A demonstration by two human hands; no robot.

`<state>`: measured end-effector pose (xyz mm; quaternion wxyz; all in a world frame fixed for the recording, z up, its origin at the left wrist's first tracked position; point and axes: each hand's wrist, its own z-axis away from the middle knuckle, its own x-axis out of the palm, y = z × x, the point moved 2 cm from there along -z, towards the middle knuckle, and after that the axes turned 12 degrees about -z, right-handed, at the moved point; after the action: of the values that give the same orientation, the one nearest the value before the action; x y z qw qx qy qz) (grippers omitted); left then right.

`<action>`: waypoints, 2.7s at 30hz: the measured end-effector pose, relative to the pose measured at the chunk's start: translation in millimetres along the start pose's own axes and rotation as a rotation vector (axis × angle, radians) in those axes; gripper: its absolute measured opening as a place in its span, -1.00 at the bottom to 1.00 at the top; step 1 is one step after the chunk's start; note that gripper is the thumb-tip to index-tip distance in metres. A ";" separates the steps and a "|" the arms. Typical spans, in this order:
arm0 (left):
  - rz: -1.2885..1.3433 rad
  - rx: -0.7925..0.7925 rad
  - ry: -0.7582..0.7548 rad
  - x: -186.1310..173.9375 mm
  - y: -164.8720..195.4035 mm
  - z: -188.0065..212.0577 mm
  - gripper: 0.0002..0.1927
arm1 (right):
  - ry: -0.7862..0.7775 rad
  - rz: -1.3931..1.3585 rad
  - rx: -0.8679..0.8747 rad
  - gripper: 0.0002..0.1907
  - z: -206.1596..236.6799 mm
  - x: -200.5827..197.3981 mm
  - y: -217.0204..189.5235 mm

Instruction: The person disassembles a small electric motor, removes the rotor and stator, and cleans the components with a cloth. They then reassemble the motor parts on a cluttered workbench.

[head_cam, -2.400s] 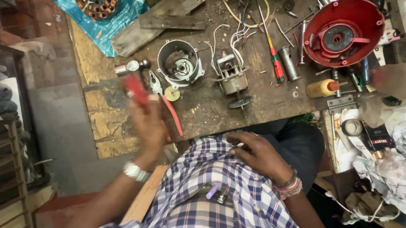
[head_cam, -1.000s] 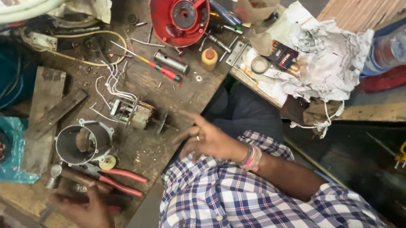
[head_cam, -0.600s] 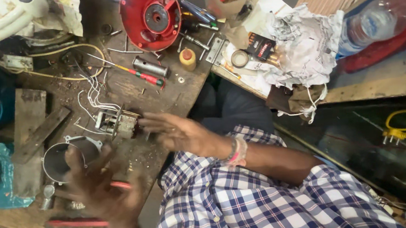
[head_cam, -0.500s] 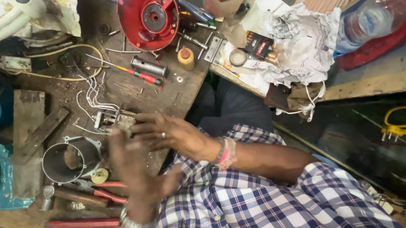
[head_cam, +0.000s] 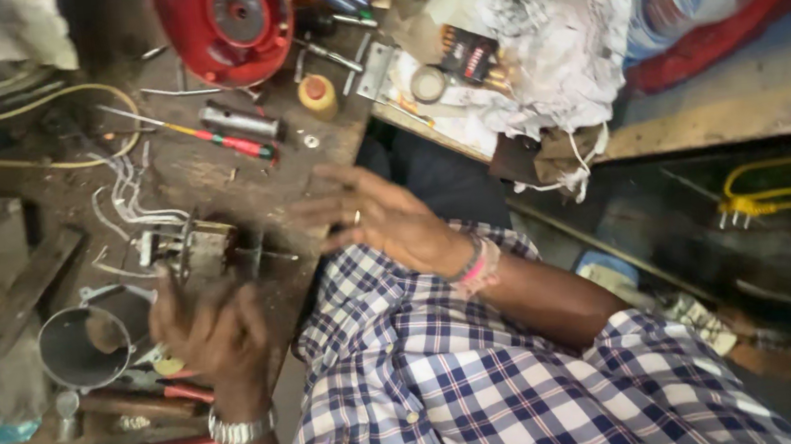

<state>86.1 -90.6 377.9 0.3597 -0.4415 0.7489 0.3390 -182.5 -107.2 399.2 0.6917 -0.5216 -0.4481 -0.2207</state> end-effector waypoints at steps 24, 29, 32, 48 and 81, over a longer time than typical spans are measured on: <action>0.562 -0.052 -0.145 54.9 64.3 28.4 0.01 | 0.253 1.492 -0.223 -0.83 74.3 -65.3 -28.1; 0.557 -0.006 -0.159 65.4 76.2 26.9 0.00 | 0.100 1.594 -0.278 -0.72 73.2 -61.5 -24.1; 0.523 0.029 -0.129 63.1 78.0 27.4 0.00 | 0.209 1.865 -0.476 -0.63 71.7 -73.5 -59.9; 0.481 -0.007 -0.124 44.1 73.4 34.5 -0.09 | 0.910 1.932 -0.377 -0.76 91.8 -132.3 -186.0; 0.305 -0.021 -0.148 41.8 63.0 10.2 -0.64 | 1.124 1.888 -0.946 -0.75 120.0 -81.4 -199.9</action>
<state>16.8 -75.6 349.6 0.3536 -0.3005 0.7749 0.4292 -424.5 -81.8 441.2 0.4191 -0.6781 0.6028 0.0340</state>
